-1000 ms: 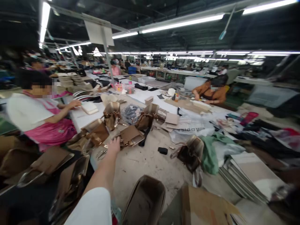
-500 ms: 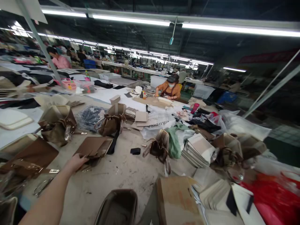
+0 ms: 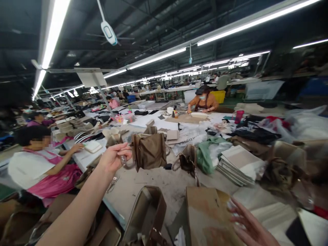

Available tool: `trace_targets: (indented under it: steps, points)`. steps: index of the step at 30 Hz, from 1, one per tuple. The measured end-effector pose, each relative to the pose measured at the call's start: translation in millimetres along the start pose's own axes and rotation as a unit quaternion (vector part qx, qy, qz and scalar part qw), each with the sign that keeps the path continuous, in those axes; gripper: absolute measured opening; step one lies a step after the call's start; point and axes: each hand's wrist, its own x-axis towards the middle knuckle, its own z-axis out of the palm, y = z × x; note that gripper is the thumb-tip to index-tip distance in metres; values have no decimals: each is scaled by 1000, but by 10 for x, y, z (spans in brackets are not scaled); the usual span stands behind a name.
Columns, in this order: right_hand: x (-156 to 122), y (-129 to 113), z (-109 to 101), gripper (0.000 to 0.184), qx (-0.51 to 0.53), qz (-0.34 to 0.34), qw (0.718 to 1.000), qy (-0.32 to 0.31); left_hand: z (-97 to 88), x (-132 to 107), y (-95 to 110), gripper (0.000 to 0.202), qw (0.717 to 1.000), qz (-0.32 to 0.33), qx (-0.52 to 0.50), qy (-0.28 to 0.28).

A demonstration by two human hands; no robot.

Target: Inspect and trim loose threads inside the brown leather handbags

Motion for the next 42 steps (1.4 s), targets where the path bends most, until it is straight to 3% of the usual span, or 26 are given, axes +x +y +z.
trace_targets:
  steps: [5, 8, 11, 14, 16, 18, 20, 21, 22, 24, 25, 27, 29, 34, 36, 39, 42]
  points:
    - [486, -622, -144, 84, 22, -85, 994, 62, 703, -417, -635, 18, 997, -34, -42, -51]
    - [702, -781, -220, 99, 73, -57, 992, 80, 971, -581, -1087, 17, 993, -80, -54, -68]
    - [668, -724, -292, 102, 76, -81, 993, 34, 1086, -747, -1508, 16, 987, -129, -22, -88]
    - [379, -533, -456, 69, 96, -122, 988, -9, 982, -915, -1765, 41, 980, -160, 39, -112]
    - [123, -373, -639, 58, 93, -100, 990, 26, 824, -1008, -1817, 53, 976, -169, 69, -117]
    - [-116, -237, -851, 61, 51, -36, 990, 126, 677, -1072, -1797, 58, 976, -175, 86, -99]
    - [-294, -181, -1050, 65, 24, 39, 974, 220, 620, -1091, -1745, 62, 982, -160, 74, -73]
    - [-351, -190, -1136, 67, 39, 74, 969, 232, 639, -1075, -1719, 64, 986, -142, 54, -63]
    - [-383, -220, -1211, 67, 83, 107, 969, 205, 686, -1037, -1697, 67, 992, -114, 25, -57]
    - [-377, -308, -1330, 59, 217, 144, 963, 66, 831, -885, -1672, 63, 996, -59, -29, -58]
    - [-345, -348, -1376, 56, 275, 138, 951, 27, 909, -777, -1668, 56, 997, -36, -47, -57]
    - [-253, -383, -1436, 48, 349, 126, 928, 26, 1038, -527, -1670, 42, 997, 4, -67, -36]
    - [-165, -346, -1454, 38, 372, 134, 916, 67, 1120, -291, -1688, 32, 998, 24, -64, 1]
    - [-114, -242, -1336, 30, 317, 194, 922, 104, 1248, -36, -1836, 25, 998, 10, -44, 36]
    - [-166, -332, -1252, 29, 295, 181, 931, 115, 1302, -92, -1879, 24, 999, -6, -37, 22]
    - [-283, -553, -1134, 34, 246, 70, 950, 177, 1360, -220, -1855, 24, 998, -39, -6, -52]
    - [-425, -653, -1020, 36, 82, -8, 974, 212, 1328, -201, -1790, 23, 991, 24, 59, -118]
